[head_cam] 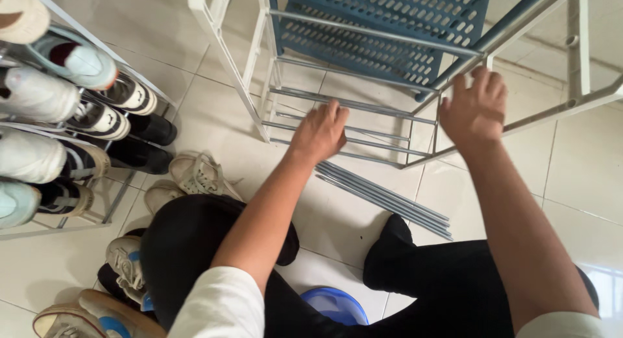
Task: The person removes several pairs of shoes from a metal shoe rack and places them on the floor. Then, the person disassembles the metal shoe rack by removing the horizontal bars one by one.
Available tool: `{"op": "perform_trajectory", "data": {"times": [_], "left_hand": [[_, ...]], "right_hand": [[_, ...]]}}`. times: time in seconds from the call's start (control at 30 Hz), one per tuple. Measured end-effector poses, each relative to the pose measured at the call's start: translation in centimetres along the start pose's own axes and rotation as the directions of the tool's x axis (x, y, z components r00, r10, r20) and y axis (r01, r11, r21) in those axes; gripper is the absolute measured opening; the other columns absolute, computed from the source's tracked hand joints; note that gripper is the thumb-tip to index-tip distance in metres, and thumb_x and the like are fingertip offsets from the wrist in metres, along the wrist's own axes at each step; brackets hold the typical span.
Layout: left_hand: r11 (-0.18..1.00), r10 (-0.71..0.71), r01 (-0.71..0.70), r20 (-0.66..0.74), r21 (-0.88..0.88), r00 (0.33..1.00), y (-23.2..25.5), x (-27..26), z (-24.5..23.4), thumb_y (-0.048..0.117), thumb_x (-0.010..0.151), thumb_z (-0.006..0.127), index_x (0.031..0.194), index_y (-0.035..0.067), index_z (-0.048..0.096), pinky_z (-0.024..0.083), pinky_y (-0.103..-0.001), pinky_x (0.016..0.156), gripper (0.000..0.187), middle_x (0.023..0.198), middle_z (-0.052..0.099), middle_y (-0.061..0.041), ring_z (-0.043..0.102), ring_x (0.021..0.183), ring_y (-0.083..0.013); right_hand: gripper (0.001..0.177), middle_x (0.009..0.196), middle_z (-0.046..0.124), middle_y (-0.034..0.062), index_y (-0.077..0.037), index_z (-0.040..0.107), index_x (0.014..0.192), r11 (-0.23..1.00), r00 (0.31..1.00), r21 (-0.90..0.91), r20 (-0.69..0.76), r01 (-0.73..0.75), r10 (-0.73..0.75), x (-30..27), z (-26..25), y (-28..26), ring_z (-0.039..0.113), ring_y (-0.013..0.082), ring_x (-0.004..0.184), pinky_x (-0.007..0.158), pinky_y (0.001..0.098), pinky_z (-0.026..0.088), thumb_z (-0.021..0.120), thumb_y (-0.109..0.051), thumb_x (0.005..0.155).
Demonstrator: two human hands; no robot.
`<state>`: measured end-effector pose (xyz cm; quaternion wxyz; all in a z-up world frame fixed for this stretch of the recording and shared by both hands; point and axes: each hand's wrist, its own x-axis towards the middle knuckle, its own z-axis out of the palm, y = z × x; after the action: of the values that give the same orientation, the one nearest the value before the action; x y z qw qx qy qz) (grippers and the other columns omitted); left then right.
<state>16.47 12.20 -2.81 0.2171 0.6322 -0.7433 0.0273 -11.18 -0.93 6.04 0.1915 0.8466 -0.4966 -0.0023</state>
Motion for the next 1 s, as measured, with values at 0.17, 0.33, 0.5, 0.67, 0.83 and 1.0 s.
{"op": "perform_trajectory", "data": {"times": [0.17, 0.33, 0.5, 0.67, 0.83, 1.0], "left_hand": [[0.980, -0.036, 0.059, -0.117, 0.192, 0.992, -3.4, 3.3, -6.2, 0.023, 0.075, 0.075, 0.120, -0.003, 0.061, 0.048, -0.048, 0.093, 0.054, 0.124, 0.055, -0.026, 0.057, 0.110, -0.0382], [0.953, -0.243, 0.272, -0.206, 0.130, 0.948, -5.8, 1.9, -8.7, 0.023, 0.079, 0.077, 0.118, -0.006, 0.059, 0.038, -0.055, 0.111, 0.052, 0.137, 0.044, -0.031, 0.042, 0.134, -0.0497], [0.894, -0.407, 0.434, -0.208, 0.108, 0.889, -6.1, 1.3, -7.6, 0.025, 0.077, 0.079, 0.129, -0.008, 0.048, 0.029, -0.064, 0.112, 0.069, 0.143, 0.036, -0.037, 0.030, 0.139, -0.0576], [0.849, -0.465, 0.516, -0.304, 0.113, 0.832, -6.1, 0.9, -7.4, 0.028, 0.074, 0.081, 0.136, -0.007, 0.036, 0.037, -0.059, 0.106, 0.084, 0.142, 0.037, -0.042, 0.037, 0.134, -0.0568], [0.751, -0.646, 0.660, -0.183, 0.027, 0.742, -7.2, 0.4, -7.8, 0.030, 0.081, 0.078, 0.145, -0.013, 0.028, 0.049, -0.052, 0.095, 0.092, 0.130, 0.052, -0.028, 0.060, 0.113, -0.0416], [0.720, -0.679, 0.694, -0.201, 0.005, 0.706, -8.5, 0.0, -7.6, 0.037, 0.089, 0.068, 0.137, -0.012, 0.035, 0.052, -0.053, 0.085, 0.076, 0.121, 0.058, -0.026, 0.068, 0.099, -0.0395]], "right_hand": [[0.089, 0.141, 0.040, 0.0343, 0.008, 0.020, 0.155, 0.836, 0.903, 0.360, 0.280, -0.414, 0.327, 1.3, 3.3, 2.8, 0.047, 0.0507, 0.126, 0.101, 0.0562, 0.046, 0.072, -0.031, 0.094], [0.101, 0.147, 0.030, 0.0340, 0.001, 0.005, 0.160, 0.627, 0.814, 0.521, 0.331, -0.579, 0.476, 0.7, 7.9, 2.8, 0.040, 0.0527, 0.132, 0.108, 0.0561, 0.041, 0.074, -0.024, 0.091], [0.095, 0.145, 0.033, 0.0335, 0.001, 0.013, 0.161, 0.695, 0.862, 0.526, 0.178, -0.490, 0.474, -4.0, 8.9, 1.6, 0.043, 0.0527, 0.129, 0.108, 0.0570, 0.043, 0.074, -0.019, 0.092], [0.097, 0.147, 0.030, 0.0361, 0.007, 0.017, 0.157, 0.790, 0.913, 0.493, 0.021, -0.364, 0.408, -8.5, 6.8, -0.3, 0.043, 0.0527, 0.125, 0.107, 0.0594, 0.041, 0.078, -0.021, 0.087], [0.102, 0.156, 0.019, 0.0518, 0.019, 0.029, 0.158, 0.947, 0.948, 0.041, 0.019, -0.319, 0.319, -11.7, 3.3, -3.3, 0.036, 0.0615, 0.140, 0.121, 0.0616, 0.033, 0.075, -0.039, 0.088], [0.090, 0.150, 0.009, 0.0563, 0.008, 0.034, 0.155, 0.954, 0.907, -0.102, 0.295, -0.282, 0.300, -12.3, -1.1, -5.0, 0.011, 0.0674, 0.144, 0.117, 0.0681, 0.019, 0.065, -0.048, 0.091]]}}
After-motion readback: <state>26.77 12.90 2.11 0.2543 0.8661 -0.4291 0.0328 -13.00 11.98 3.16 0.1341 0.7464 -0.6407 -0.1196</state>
